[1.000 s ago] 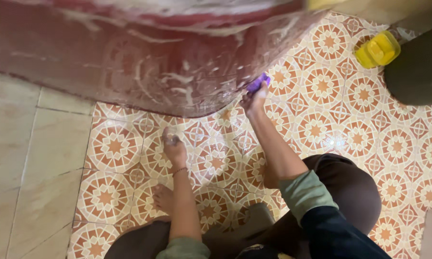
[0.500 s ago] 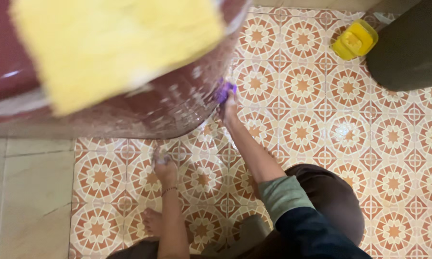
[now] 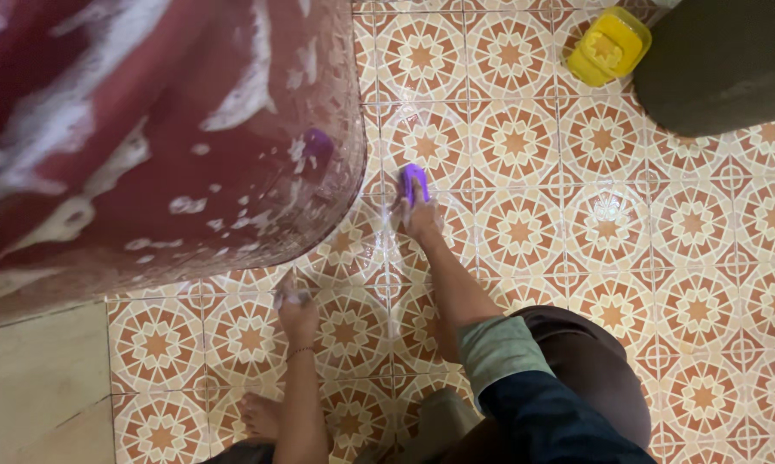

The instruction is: The person scrubs the exterior of a maroon bathtub with a yellow sponge and soap, then uses a purple scrubber on the lower section. They rinse the tub by pouring water from a yellow container.

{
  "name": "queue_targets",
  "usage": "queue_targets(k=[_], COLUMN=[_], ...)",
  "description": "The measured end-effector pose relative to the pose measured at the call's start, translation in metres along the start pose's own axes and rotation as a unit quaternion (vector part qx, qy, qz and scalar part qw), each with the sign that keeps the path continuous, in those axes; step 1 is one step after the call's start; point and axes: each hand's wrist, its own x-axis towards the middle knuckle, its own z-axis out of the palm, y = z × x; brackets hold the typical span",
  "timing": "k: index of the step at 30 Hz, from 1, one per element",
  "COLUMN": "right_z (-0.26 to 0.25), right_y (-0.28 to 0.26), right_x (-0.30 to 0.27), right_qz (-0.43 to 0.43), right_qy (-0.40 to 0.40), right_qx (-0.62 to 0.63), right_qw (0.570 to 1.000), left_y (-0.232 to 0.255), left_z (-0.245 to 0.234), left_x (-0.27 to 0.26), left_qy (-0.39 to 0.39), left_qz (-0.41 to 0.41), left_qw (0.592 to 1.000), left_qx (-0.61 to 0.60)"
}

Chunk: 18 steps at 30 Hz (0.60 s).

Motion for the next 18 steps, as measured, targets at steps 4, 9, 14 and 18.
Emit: queue_targets(k=[4, 9, 14, 18], right_z=[-0.017, -0.01, 0.0, 0.008], right_y=[0.001, -0.002, -0.01, -0.028], right_x=[-0.015, -0.025, -0.03, -0.046], right_qz=[0.073, 0.076, -0.023, -0.09], right_qy=[-0.017, -0.009, 0.06, 0.059], right_qx=[-0.099, -0.132, -0.11, -0.174], right_qw=[0.992, 0.988, 0.992, 0.979], left_y=[0.01, 0.011, 0.011, 0.029], left_z=[0.009, 0.019, 0.025, 0.011], left_x=[0.0, -0.001, -0.003, -0.007], left_qy=[-0.038, -0.121, -0.109, -0.088], left_qz=[-0.001, -0.068, -0.019, 0.001], left_qw=[0.999, 0.989, 0.992, 0.992], left_qx=[0.01, 0.045, 0.062, 0.093])
